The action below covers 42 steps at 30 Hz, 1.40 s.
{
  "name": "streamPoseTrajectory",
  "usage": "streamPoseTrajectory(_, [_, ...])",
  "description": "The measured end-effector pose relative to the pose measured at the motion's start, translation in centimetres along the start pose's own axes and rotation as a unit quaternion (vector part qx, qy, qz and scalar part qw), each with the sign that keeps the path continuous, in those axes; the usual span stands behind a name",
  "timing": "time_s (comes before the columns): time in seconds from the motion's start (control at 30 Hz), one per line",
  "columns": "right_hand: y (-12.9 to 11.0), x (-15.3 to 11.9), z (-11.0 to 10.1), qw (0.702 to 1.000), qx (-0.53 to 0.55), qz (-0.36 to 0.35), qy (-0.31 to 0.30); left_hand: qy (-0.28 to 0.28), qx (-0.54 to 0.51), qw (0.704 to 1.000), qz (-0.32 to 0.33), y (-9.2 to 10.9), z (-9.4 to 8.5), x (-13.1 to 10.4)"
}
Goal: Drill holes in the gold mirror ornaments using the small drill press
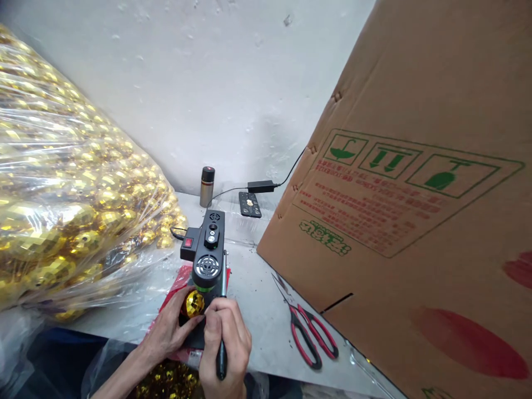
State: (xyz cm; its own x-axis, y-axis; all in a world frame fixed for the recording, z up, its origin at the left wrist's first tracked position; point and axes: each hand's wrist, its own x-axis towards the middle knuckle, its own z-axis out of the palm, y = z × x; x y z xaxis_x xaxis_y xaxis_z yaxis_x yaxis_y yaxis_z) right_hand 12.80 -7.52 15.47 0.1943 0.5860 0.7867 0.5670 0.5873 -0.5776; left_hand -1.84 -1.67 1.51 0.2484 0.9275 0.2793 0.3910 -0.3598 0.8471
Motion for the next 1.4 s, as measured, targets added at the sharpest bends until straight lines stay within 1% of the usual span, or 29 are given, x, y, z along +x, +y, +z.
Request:
streamPoseTrajectory(0.07, [-0.1,0.0,0.0,1.000,0.001,0.002,-0.003,0.013,0.022,0.999,0.042,0.0,0.1,-0.1])
streamPoseTrajectory(0.13, [-0.1,0.0,0.0,1.000,0.004,-0.007,0.001,0.023,0.039,0.997,0.064,0.0,0.3,-0.1])
streamPoseTrajectory(0.33, [-0.1,0.2,0.2,1.000,0.003,-0.007,0.011,0.032,0.057,0.996,0.067,-0.1,0.7,0.5])
streamPoseTrajectory(0.53, [-0.2,0.2,0.2,1.000,-0.003,-0.007,0.013,0.008,0.058,0.995,0.075,0.3,0.4,0.5])
streamPoseTrajectory(0.67, [-0.1,0.3,0.2,1.000,-0.002,-0.008,0.016,-0.017,0.043,0.997,0.063,0.6,0.2,0.2])
streamPoseTrajectory(0.73, [-0.2,0.5,0.3,1.000,0.002,-0.005,0.020,-0.024,0.020,0.999,0.043,0.4,0.0,0.3])
streamPoseTrajectory(0.83, [-0.6,1.0,0.3,1.000,0.012,0.012,0.023,-0.034,-0.036,0.998,-0.036,0.0,-0.8,0.9])
streamPoseTrajectory(0.9, [-0.9,1.5,0.3,0.999,0.021,0.026,0.024,-0.049,-0.081,0.992,-0.085,-0.2,-1.7,1.4])
streamPoseTrajectory(0.97, [-1.0,1.9,0.2,0.999,0.030,0.033,0.021,-0.071,-0.116,0.986,-0.101,-0.2,-2.5,1.7])
streamPoseTrajectory(1.07, [-1.1,2.2,0.1,0.998,0.041,0.034,0.014,-0.096,-0.133,0.981,-0.103,-0.2,-3.4,1.9])
streamPoseTrajectory(1.17, [-1.0,2.1,0.0,0.999,0.042,0.032,0.008,-0.103,-0.116,0.984,-0.090,-0.1,-3.5,1.9])
streamPoseTrajectory(1.3, [-1.0,1.9,0.0,0.999,0.033,0.034,0.005,-0.106,-0.073,0.990,-0.065,0.2,-3.0,1.7])
streamPoseTrajectory(1.4, [-1.0,1.9,0.0,0.999,0.030,0.029,0.004,-0.101,-0.033,0.994,-0.032,0.6,-2.0,1.6])
